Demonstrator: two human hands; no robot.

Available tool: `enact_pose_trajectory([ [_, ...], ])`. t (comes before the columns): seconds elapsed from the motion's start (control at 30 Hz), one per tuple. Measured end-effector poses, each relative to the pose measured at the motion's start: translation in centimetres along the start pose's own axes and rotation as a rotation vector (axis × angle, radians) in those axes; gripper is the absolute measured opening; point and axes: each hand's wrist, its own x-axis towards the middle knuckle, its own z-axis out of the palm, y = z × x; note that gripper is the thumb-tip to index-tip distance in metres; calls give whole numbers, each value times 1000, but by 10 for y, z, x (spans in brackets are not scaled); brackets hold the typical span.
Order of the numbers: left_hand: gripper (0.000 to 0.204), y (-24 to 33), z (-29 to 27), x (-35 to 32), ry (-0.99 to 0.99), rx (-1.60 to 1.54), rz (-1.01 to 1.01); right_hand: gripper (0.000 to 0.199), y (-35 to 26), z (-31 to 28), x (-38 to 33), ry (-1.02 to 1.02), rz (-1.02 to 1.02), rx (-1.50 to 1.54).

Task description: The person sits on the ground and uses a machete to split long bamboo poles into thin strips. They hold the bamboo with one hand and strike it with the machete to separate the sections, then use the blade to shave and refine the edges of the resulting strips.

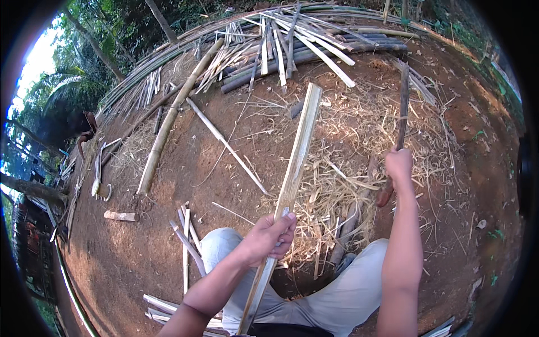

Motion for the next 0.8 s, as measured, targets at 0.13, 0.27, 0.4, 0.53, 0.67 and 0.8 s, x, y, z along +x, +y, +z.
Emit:
enact_pose_trajectory([
  [0.13,28,13,9,13,-8,-67,22,5,-51,-2,-52,-129,-264,-13],
  [0.27,27,19,23,25,-29,-150,47,6,-83,7,-107,-390,-529,-254],
  [0.4,30,21,24,27,-73,-112,44,8,-69,36,-139,-378,-1040,-378],
  [0.53,32,11,34,24,52,114,15,6,-66,46,-143,-431,-1026,-344],
  [0.67,31,-3,47,16,134,169,3,7,-71,44,-127,-376,-925,-315],
  [0.8,31,-6,48,16,134,151,66,6,-58,49,-102,-280,-1046,-310],
])
